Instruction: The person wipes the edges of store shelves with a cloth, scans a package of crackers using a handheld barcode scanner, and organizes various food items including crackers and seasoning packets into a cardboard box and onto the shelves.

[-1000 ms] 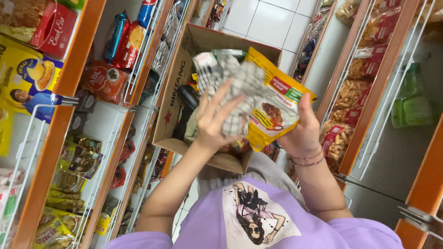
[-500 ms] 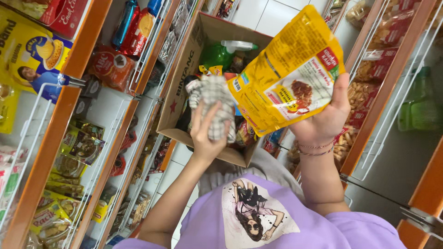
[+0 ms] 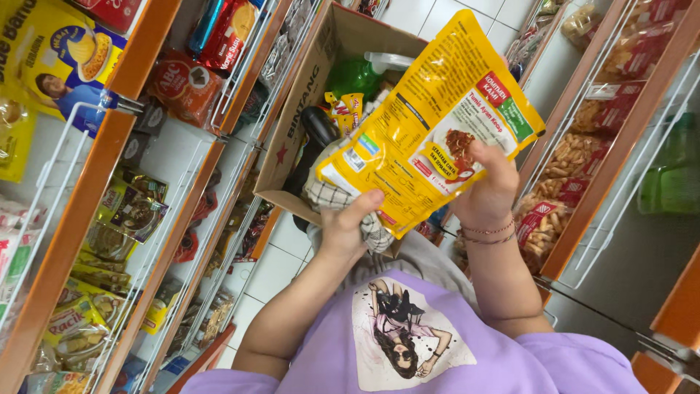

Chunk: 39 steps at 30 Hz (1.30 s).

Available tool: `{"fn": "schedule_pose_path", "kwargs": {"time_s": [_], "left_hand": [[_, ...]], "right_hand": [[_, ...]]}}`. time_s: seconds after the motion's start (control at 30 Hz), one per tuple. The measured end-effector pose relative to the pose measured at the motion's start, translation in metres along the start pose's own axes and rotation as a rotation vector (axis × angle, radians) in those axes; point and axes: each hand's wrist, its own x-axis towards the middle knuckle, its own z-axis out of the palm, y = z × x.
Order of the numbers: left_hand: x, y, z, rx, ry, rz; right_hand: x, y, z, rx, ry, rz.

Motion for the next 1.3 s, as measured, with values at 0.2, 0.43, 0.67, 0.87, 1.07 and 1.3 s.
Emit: {"fn": "schedule_pose_path", "kwargs": {"time_s": [0.2,0.43,0.67,0.87,1.07,1.3], "left_hand": [[-0.003,0.022,-0.008,0.898,-0.142,0.856],[0.005,0.051,-0.013,1.611,-0.754,1.295],[0.006,0.050,-0.007,1.762,-0.708,1.213],[0.033,0.052,-0.010,1.565,-0.211,1.008],[0.026,0.046,0.009,1.481,-0.233,0.945],[0.036,0.045,0.007,1.479,-0.475,1.123]], "right_hand": [[0.008,0.002,-0.001,-0.187,-0.047,0.107],[-0.003,0.000,0.008,0.043,0.024,0.252],[-0.004,0.011,0.010,0.125,0.024,0.283],[-0.019,0.029,-0.002,0.054,-0.087,0.300],[-0.032,0.049,-0.026,0.170,-0.101,0.328],[-0.019,0.040,-0.024,0.025,-0.032,0.352]]}}
